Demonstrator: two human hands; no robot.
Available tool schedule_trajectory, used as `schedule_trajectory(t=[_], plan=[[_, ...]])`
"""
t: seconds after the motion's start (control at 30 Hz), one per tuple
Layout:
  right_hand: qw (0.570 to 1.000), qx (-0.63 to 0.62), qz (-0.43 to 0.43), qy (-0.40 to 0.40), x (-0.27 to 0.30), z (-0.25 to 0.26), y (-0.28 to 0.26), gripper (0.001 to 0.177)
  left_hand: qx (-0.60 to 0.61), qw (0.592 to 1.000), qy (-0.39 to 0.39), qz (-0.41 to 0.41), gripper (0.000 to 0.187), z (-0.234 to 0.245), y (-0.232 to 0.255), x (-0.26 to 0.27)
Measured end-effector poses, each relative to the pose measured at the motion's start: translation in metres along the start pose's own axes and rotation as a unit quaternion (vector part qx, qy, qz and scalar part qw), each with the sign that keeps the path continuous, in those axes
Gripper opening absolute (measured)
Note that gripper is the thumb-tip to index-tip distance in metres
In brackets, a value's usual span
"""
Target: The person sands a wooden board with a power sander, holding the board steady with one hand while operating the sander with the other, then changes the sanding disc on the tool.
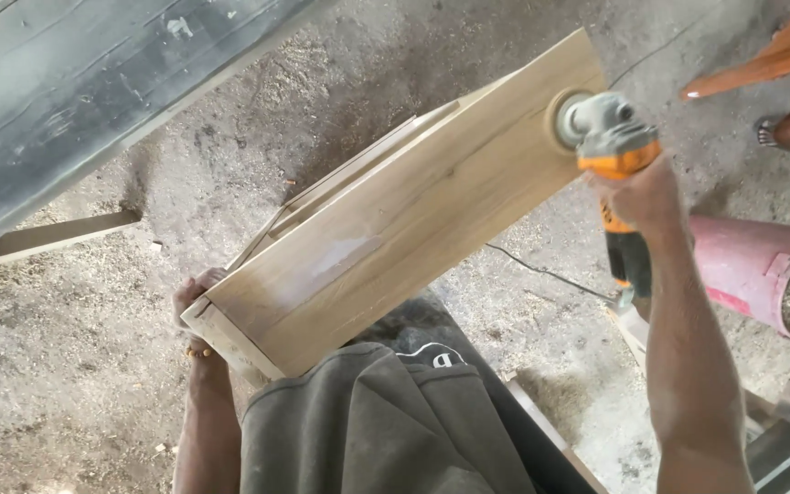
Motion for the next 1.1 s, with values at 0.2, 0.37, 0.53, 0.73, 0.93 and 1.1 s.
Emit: schedule_trajectory(t=[0.2,0.37,0.53,0.73,0.93,1.1], plan=[[0.998,-0.052,-0.044,0.003,-0.015,-0.004,0.012,0.04,0.031,0.999,-0.006,-0.006,0.054,0.006,-0.003,-0.007],[0.999,-0.024,0.032,0.019,-0.023,0.003,0.008,0.035,0.027,1.0,-0.016,-0.001,0.057,0.013,-0.006,-0.008],[0.99,-0.104,0.09,0.019,-0.031,0.004,-0.001,0.032,0.011,1.0,0.009,-0.012,0.055,0.002,-0.004,-0.002],[0.999,-0.016,-0.026,0.025,-0.035,0.016,0.014,0.038,0.031,0.999,-0.015,-0.019,0.057,0.003,-0.003,-0.012],[0.999,-0.043,-0.027,0.001,0.023,-0.022,-0.015,0.041,0.027,1.0,-0.014,0.004,0.056,-0.005,-0.004,-0.005],[0.998,-0.008,0.01,-0.058,0.066,-0.062,-0.047,0.086,0.03,0.999,0.007,-0.02,0.054,0.002,-0.004,-0.004]])
Point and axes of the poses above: each hand's wrist, its own x-axis away from the middle knuckle, its own z-axis out of the back of the hand, y = z × x, the point moved 8 cm from there along -x, towards the middle knuckle, and after that the axes turned 12 degrees about x, right-handed, at the moved point
